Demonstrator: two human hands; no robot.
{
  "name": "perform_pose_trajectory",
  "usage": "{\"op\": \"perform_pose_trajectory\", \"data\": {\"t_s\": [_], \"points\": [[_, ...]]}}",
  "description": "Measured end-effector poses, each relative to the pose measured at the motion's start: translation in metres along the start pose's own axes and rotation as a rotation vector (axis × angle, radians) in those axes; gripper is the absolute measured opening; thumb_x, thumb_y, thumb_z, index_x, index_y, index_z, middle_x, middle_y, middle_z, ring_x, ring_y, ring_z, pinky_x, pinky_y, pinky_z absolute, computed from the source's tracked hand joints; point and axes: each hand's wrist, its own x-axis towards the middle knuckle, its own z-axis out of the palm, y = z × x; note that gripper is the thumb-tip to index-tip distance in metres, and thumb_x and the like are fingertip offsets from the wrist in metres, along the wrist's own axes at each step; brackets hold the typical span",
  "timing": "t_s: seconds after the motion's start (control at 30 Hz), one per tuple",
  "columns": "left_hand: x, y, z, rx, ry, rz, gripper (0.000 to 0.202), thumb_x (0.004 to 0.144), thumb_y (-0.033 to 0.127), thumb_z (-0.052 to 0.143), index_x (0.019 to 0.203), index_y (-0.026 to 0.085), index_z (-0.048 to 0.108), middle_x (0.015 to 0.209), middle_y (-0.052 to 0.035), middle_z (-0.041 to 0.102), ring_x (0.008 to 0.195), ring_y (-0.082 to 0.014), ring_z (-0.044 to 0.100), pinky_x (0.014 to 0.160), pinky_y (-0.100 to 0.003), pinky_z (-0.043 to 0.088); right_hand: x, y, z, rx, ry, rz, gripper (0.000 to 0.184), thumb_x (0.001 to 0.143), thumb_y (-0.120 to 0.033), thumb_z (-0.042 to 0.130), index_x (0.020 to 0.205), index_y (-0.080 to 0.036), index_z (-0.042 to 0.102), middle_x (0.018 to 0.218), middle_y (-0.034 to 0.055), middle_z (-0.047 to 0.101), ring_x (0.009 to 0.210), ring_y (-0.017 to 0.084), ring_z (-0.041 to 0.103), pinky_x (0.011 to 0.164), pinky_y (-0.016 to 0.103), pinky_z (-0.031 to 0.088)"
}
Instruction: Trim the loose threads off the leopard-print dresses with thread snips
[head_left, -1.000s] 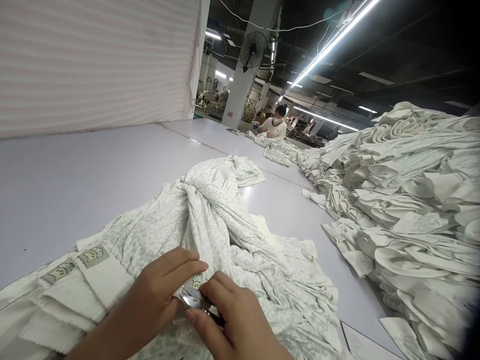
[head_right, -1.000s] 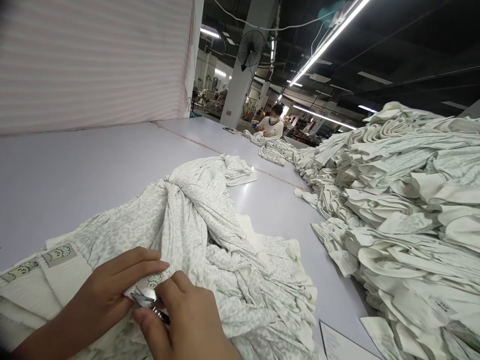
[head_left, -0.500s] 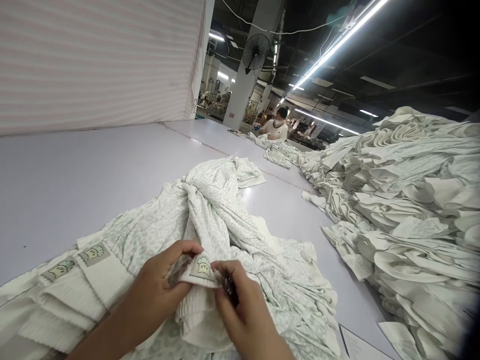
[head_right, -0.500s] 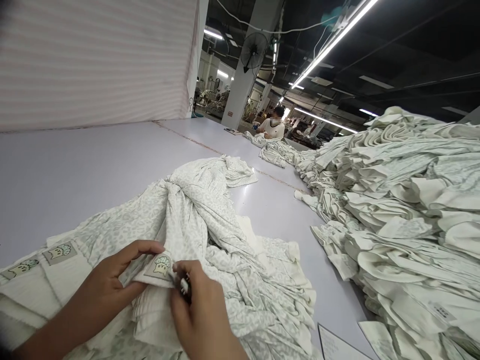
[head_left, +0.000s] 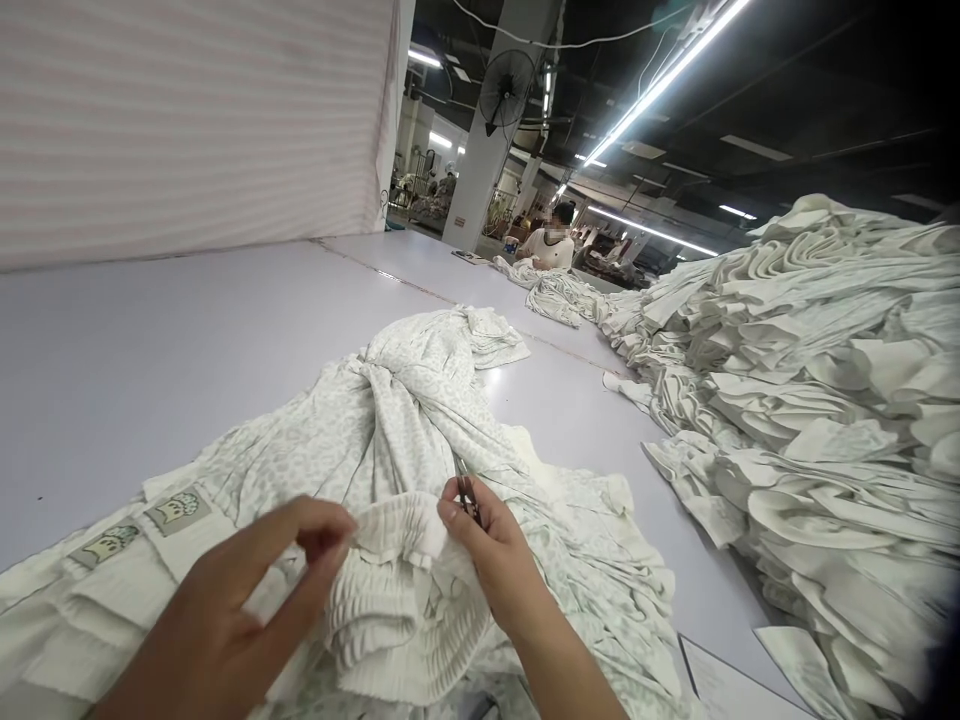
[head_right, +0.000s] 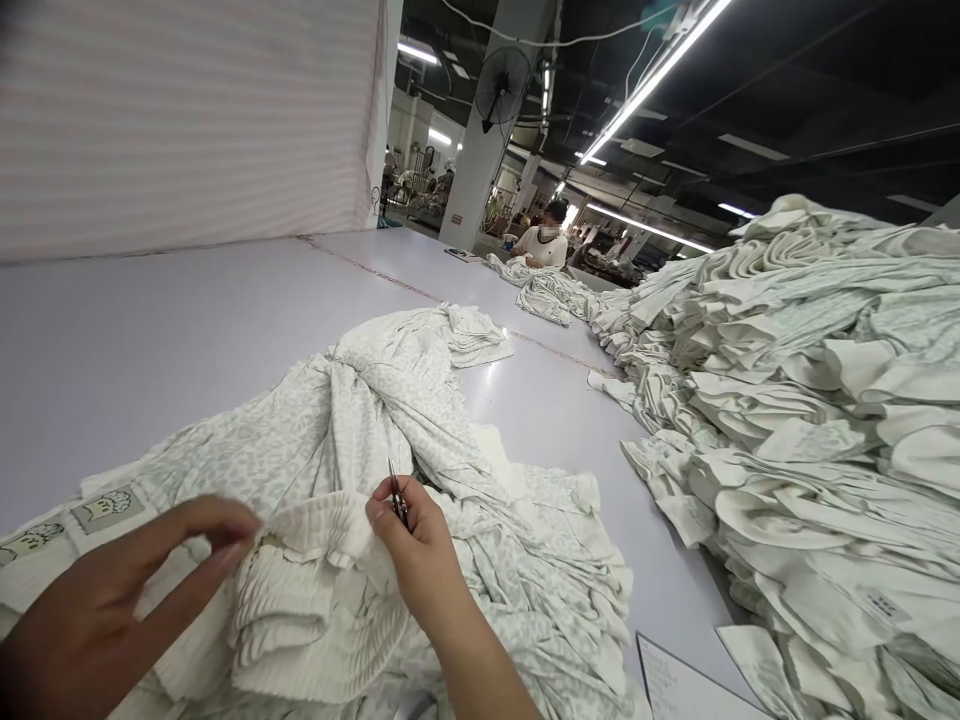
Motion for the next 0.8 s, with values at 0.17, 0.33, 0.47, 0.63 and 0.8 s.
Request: {"op": "perform_pose_trajectory", "data": {"t_s": [0.17, 0.33, 0.47, 0.63, 0.8], "points": [[-0.013, -0.017, 0.017, 0.484, -0.030, 0.631, 0.040, 0.085, 0.024, 0.054, 0.125, 0.027, 0.054, 0.120, -0.0044, 0.067, 0.109, -0.0250, 0.062, 0.092, -0.035, 0.049, -0.003, -0.007, 0.009, 0.023, -0.022, -0.013, 0.023, 0.084, -0.040, 0.063, 0.085, -0.021, 0.051, 0.068, -0.0054, 0.035, 0.061, 0.012, 0.029, 0.056, 0.023, 0.027], [-0.001, -0.006, 0.034, 0.448, -0.154, 0.355, 0.035, 0.066, 0.007, 0.049, 0.096, 0.012, 0.067, 0.095, -0.0184, 0.068, 0.091, -0.0406, 0.061, 0.073, -0.056, 0.049, -0.005, -0.022, 0.017, -0.006, -0.078, -0.053, 0.022, 0.084, -0.038, 0.063, 0.091, -0.021, 0.052, 0.065, -0.0060, 0.036, 0.060, 0.012, 0.030, 0.054, 0.023, 0.028], [0.004, 0.002, 0.025, 0.119, -0.218, 0.197, 0.025, 0.076, 0.016, 0.046, 0.096, 0.021, 0.060, 0.085, -0.0052, 0.066, 0.078, -0.0247, 0.064, 0.065, -0.035, 0.052, 0.004, -0.019, 0.006, -0.063, 0.035, -0.087, 0.019, 0.086, -0.038, 0.057, 0.091, -0.022, 0.049, 0.068, -0.0057, 0.034, 0.061, 0.012, 0.030, 0.055, 0.024, 0.028], [-0.002, 0.001, 0.017, -0.830, -0.286, -0.256, 0.012, 0.079, 0.031, 0.059, 0.089, 0.026, 0.060, 0.077, 0.0029, 0.063, 0.066, -0.0142, 0.058, 0.057, -0.022, 0.047, 0.008, 0.004, -0.001, -0.193, -0.026, -0.033, 0.016, 0.082, -0.033, 0.057, 0.078, -0.020, 0.050, 0.066, -0.0042, 0.040, 0.059, 0.013, 0.037, 0.055, 0.025, 0.032], [-0.009, -0.001, 0.024, -0.949, -0.186, -0.371, 0.020, 0.078, 0.037, 0.067, 0.094, 0.029, 0.060, 0.078, 0.0047, 0.065, 0.074, -0.0154, 0.060, 0.063, -0.021, 0.049, -0.016, -0.003, 0.002, -0.396, 0.099, -0.107, 0.018, 0.086, -0.029, 0.058, 0.099, -0.020, 0.053, 0.089, 0.0019, 0.050, 0.067, 0.014, 0.041, 0.059, 0.027, 0.032]]}}
